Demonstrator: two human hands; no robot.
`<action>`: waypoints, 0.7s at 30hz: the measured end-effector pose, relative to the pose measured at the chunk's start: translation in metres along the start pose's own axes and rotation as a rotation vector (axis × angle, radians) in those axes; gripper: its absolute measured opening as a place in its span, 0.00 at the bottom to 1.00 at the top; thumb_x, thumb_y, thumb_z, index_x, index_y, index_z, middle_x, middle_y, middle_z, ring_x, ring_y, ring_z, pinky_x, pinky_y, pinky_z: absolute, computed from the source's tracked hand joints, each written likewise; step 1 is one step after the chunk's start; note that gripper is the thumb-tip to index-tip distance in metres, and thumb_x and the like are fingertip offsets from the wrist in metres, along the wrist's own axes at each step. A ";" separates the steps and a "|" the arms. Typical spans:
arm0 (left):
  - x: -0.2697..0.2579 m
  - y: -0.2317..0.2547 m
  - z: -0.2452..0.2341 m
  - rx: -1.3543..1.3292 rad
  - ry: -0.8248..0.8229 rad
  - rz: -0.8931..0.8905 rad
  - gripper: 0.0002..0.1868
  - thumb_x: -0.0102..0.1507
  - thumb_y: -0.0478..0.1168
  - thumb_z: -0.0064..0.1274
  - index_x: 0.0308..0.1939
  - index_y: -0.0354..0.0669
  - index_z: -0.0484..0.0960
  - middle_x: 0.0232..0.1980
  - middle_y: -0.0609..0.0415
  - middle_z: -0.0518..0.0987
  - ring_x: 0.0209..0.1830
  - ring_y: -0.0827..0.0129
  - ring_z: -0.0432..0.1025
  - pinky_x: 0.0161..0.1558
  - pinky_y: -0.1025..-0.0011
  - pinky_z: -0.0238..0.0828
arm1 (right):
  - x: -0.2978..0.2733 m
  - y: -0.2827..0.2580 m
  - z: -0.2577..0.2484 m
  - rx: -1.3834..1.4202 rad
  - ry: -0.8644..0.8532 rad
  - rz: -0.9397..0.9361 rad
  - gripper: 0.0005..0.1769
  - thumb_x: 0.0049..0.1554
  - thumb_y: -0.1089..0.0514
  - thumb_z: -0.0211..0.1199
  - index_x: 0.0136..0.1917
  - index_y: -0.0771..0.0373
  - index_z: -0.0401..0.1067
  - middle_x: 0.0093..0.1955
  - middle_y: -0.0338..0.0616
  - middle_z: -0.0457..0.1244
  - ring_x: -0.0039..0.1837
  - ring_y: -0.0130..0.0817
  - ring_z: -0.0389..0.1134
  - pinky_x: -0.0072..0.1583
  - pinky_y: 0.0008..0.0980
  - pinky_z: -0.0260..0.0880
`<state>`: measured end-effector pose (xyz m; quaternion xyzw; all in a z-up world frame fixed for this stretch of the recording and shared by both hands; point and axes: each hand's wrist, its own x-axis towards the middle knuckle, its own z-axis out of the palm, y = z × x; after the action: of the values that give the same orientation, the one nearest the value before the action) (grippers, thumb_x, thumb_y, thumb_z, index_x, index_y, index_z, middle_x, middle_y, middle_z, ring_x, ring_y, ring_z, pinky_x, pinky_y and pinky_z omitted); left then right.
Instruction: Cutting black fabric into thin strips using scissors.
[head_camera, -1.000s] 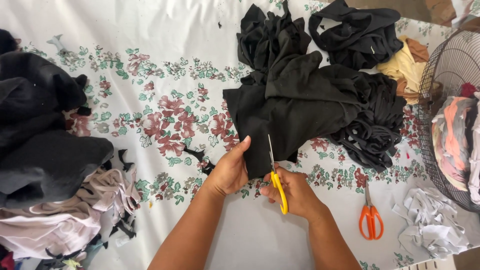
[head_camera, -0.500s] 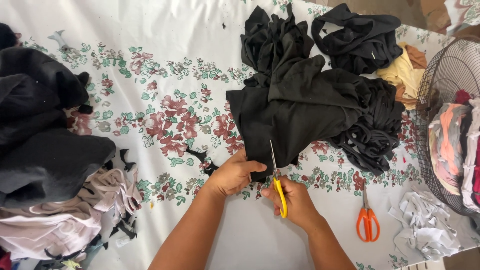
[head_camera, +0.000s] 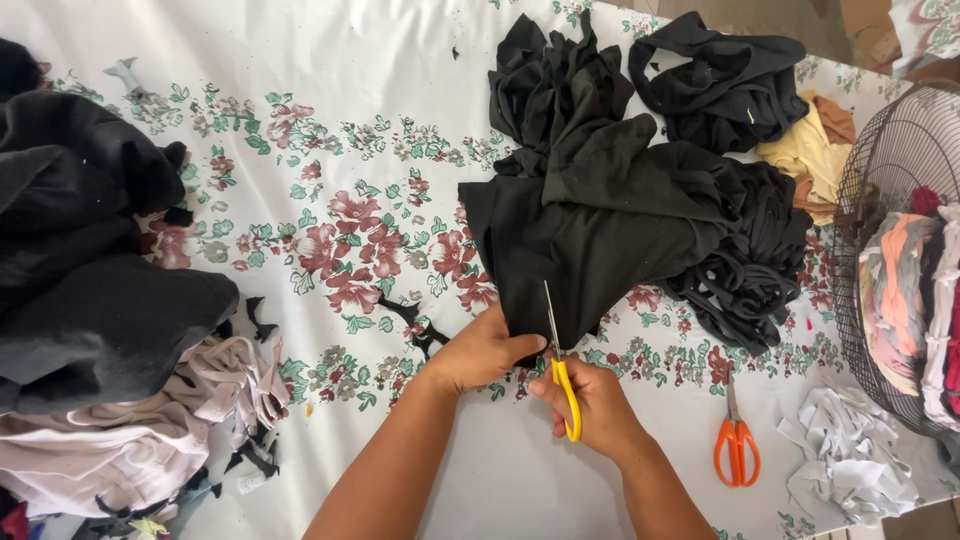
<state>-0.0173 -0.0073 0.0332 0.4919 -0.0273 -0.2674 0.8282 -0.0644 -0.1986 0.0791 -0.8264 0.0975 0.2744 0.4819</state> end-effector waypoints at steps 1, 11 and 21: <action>0.001 -0.004 -0.001 0.000 0.001 0.001 0.21 0.59 0.32 0.54 0.58 0.38 0.75 0.48 0.55 0.81 0.48 0.72 0.74 0.51 0.71 0.72 | 0.000 0.001 0.000 -0.001 -0.001 -0.001 0.18 0.54 0.48 0.69 0.40 0.65 0.72 0.26 0.39 0.60 0.27 0.25 0.63 0.30 0.30 0.69; 0.001 -0.010 0.000 0.357 -0.067 -0.022 0.13 0.63 0.36 0.51 0.50 0.33 0.78 0.36 0.51 0.80 0.36 0.68 0.73 0.40 0.67 0.71 | -0.004 -0.018 -0.013 0.017 -0.069 0.007 0.19 0.57 0.45 0.64 0.40 0.64 0.73 0.24 0.40 0.62 0.25 0.28 0.66 0.30 0.29 0.64; 0.003 -0.011 0.001 0.465 -0.066 0.070 0.12 0.63 0.37 0.51 0.48 0.35 0.79 0.39 0.50 0.83 0.39 0.69 0.76 0.43 0.68 0.73 | -0.007 -0.018 -0.012 0.289 -0.126 0.027 0.23 0.60 0.42 0.58 0.39 0.65 0.73 0.24 0.40 0.62 0.25 0.30 0.65 0.29 0.29 0.64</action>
<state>-0.0196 -0.0131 0.0240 0.6590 -0.1324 -0.2408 0.7002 -0.0584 -0.1998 0.1011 -0.7284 0.1168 0.3153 0.5970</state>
